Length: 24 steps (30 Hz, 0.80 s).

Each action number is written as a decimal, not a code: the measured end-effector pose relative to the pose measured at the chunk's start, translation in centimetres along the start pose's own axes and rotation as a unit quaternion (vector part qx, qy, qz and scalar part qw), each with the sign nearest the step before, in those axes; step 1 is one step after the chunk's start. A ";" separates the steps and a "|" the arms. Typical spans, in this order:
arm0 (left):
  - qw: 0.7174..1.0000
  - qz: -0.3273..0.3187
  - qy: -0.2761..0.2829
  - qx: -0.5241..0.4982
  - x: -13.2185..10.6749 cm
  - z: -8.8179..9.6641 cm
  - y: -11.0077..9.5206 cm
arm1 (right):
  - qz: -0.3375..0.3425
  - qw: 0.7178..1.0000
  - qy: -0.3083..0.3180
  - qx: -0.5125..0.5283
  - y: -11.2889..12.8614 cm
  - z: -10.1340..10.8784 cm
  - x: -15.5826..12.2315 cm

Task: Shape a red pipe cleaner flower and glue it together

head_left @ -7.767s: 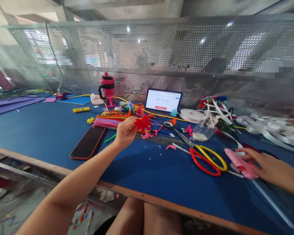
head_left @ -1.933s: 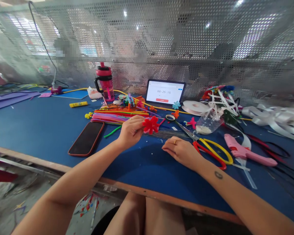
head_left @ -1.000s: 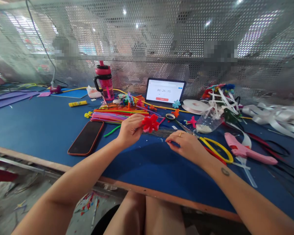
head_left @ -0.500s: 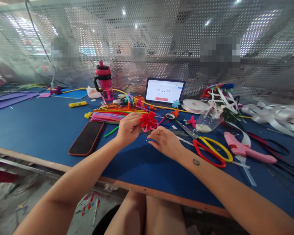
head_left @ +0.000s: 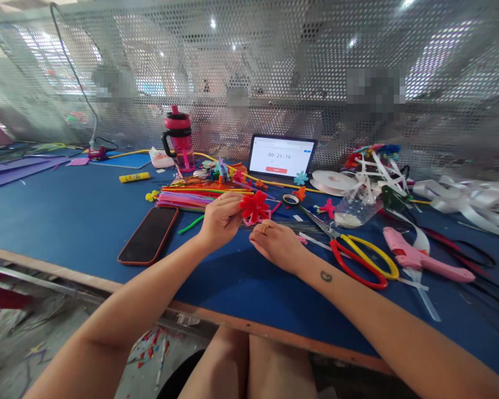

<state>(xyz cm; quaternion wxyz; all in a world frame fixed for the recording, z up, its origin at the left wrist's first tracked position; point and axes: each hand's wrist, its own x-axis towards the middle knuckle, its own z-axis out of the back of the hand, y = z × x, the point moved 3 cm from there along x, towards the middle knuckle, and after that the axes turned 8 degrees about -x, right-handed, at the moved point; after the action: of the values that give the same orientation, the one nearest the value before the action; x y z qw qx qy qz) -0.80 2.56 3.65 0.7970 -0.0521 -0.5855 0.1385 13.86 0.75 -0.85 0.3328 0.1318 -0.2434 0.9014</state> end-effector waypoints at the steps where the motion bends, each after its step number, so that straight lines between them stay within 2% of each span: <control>1: 1.000 0.002 0.000 0.001 0.0 0.0 -0.1 | 0.005 0.999 -0.039 0.007 0.1 1.0 -0.1; 4: 1.000 0.004 0.001 0.003 0.1 0.0 -0.3 | -0.008 0.980 -0.186 0.064 -0.1 4.8 -0.7; 6: 1.000 -0.002 0.000 0.001 0.1 0.0 -0.4 | -0.065 0.953 -0.282 0.088 -0.8 7.0 -1.2; 9: 1.000 -0.010 0.003 -0.015 0.0 -0.1 -0.5 | -0.119 0.921 -0.357 0.101 -1.7 8.7 -1.3; 14: 0.999 -0.011 0.026 -0.030 -0.1 -0.3 -0.7 | -0.097 0.920 -0.367 0.095 -1.6 8.5 -0.5; 24: 0.999 -0.019 0.023 -0.031 -0.1 -0.3 -0.9 | -0.104 0.929 -0.350 0.069 -1.5 7.9 -0.1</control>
<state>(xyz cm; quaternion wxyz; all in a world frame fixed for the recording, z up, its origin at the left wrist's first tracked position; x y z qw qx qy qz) -0.38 1.67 3.67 0.8109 -0.0689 -0.5718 0.1038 15.54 -2.43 6.30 0.3087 0.4859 -0.2664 0.7731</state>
